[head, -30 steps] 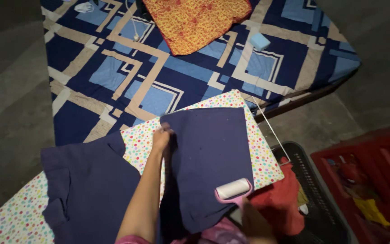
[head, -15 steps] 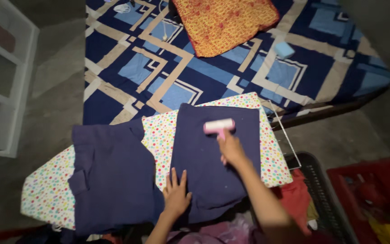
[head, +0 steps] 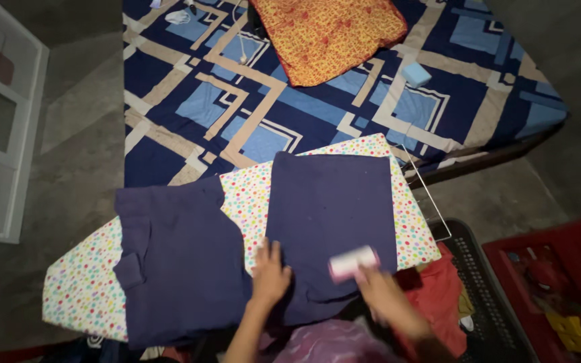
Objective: The person uses a pink lint roller to remove lint from a dark blue shirt laid on a polka-dotted ironing board. They roll the tool repeatedly over the shirt, then flip it over and continue rolling the other side. The shirt remains on the ironing board throughout.
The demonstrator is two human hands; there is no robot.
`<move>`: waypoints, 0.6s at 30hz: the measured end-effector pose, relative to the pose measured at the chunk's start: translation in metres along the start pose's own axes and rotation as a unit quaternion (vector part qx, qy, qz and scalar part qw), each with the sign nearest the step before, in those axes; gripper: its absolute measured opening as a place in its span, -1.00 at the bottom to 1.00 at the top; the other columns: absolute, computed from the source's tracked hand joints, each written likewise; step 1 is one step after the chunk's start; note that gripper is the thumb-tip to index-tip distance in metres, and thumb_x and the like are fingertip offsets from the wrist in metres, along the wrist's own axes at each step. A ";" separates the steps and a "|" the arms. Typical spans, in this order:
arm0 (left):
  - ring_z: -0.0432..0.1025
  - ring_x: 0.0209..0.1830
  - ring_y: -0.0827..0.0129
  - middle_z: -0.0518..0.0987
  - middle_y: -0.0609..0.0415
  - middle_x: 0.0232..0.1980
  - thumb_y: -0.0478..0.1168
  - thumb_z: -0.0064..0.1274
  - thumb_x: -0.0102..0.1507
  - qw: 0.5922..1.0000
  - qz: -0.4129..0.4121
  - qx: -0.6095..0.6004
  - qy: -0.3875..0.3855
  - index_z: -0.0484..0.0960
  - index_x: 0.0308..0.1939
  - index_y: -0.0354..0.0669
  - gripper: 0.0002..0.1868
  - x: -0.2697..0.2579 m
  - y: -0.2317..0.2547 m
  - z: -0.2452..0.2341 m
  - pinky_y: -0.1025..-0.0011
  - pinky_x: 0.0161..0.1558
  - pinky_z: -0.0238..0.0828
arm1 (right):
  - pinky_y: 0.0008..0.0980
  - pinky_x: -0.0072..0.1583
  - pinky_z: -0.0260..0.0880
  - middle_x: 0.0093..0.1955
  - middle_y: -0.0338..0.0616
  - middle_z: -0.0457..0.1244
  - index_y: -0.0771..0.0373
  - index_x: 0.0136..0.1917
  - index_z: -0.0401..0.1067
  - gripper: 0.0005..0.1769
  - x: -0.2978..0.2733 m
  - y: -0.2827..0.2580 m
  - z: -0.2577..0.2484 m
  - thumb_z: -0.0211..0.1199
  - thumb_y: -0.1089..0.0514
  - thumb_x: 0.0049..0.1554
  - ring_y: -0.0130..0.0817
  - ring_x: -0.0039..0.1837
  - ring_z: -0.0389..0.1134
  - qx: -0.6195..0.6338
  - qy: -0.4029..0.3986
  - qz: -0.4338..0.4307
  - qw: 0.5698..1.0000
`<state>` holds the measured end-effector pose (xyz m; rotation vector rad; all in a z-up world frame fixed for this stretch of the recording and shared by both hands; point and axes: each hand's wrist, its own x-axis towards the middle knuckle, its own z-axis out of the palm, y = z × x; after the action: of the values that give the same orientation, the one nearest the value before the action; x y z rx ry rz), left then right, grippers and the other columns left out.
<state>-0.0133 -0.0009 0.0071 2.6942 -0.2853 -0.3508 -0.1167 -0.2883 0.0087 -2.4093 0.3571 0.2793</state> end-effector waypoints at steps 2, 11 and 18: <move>-0.18 0.63 -0.16 -0.15 -0.21 0.67 -0.06 0.18 0.19 0.997 0.031 0.022 -0.071 0.07 0.57 -0.12 -0.06 -0.014 0.006 -0.002 -0.06 0.46 0.00 | 0.23 0.20 0.34 0.07 0.41 0.34 0.18 0.25 0.44 -0.50 0.049 -0.040 -0.017 -0.06 -0.16 0.28 0.43 0.15 0.34 -0.009 0.005 0.002 1.000; -0.02 0.59 0.15 -0.08 -0.07 0.66 -0.04 0.17 0.22 0.981 0.025 0.140 -0.132 0.08 0.55 -0.08 -0.10 -0.024 0.001 -0.017 -0.16 0.37 0.06 | 0.11 0.12 0.44 -0.05 0.36 0.38 0.25 0.51 0.04 -0.30 0.131 -0.126 -0.021 0.05 -0.12 0.24 0.33 0.01 0.46 0.029 -0.005 0.037 0.999; 0.15 0.43 0.00 0.11 -0.09 0.57 -0.10 0.14 0.20 0.992 0.065 0.069 -0.089 0.29 0.44 -0.14 -0.27 0.009 -0.017 -0.025 -0.08 0.27 0.21 | 0.26 0.00 0.36 -0.10 0.25 0.40 0.11 0.48 0.17 -0.36 -0.056 -0.046 0.067 0.06 0.02 0.14 0.31 -0.09 0.42 -0.022 0.105 -0.083 0.991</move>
<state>0.0045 0.0211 0.0206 2.7654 -0.5530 -0.5511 -0.1612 -0.2012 0.0023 -2.5008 0.2434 -0.0425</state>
